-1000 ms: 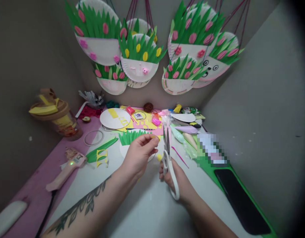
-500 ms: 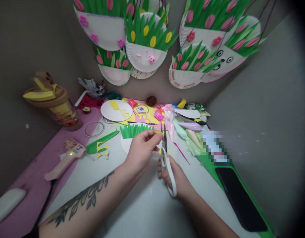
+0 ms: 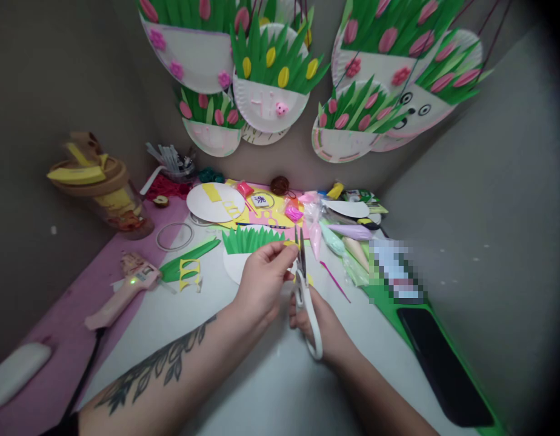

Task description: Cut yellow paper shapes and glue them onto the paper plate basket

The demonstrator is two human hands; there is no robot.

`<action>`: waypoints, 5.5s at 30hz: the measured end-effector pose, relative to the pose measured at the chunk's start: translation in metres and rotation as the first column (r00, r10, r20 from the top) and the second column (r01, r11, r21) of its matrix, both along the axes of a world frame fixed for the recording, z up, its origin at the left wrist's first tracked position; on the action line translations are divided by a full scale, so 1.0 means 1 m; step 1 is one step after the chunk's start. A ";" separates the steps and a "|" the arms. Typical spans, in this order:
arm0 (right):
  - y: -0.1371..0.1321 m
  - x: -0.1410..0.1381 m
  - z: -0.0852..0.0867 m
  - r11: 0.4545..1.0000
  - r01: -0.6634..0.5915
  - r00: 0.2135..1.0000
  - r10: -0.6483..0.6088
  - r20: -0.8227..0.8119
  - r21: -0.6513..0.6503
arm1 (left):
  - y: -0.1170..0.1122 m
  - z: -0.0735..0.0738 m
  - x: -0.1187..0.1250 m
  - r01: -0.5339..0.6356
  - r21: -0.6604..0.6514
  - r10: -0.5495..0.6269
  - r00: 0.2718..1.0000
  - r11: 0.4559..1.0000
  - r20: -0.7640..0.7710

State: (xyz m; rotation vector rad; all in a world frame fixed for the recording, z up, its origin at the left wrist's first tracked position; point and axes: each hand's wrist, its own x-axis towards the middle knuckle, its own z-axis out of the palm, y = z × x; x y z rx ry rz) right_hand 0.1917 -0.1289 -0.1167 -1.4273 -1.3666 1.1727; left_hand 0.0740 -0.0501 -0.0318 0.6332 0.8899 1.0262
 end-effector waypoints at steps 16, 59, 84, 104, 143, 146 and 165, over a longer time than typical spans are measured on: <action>0.002 -0.001 0.001 1.000 0.003 0.999 -0.003 0.035 0.006 | -0.002 -0.001 0.001 -0.035 -0.047 0.036 0.999 0.998 0.021; 0.003 0.002 -0.001 1.000 -0.017 0.999 0.017 0.049 0.002 | -0.002 0.000 0.000 -0.029 0.046 0.036 0.989 0.998 -0.144; 0.002 0.006 0.000 1.000 0.013 1.000 -0.013 0.027 -0.021 | 0.006 -0.013 -0.003 0.070 0.210 -0.027 0.980 0.975 -0.199; 0.001 0.004 0.010 0.997 -0.072 0.993 0.068 0.096 0.039 | 0.004 -0.015 -0.002 0.107 0.268 -0.041 0.969 0.957 -0.243; 0.000 0.022 0.005 0.995 -0.103 0.991 0.102 0.089 0.006 | 0.007 -0.011 -0.009 0.214 0.377 -0.047 0.913 0.901 -0.405; 0.000 0.023 0.007 0.994 -0.113 0.991 0.114 0.068 -0.010 | 0.008 -0.012 -0.009 0.217 0.382 -0.036 0.903 0.898 -0.428; 0.000 0.028 0.014 0.991 -0.133 0.988 0.133 0.074 -0.001 | 0.013 -0.006 -0.015 0.325 0.444 -0.069 0.862 0.835 -0.501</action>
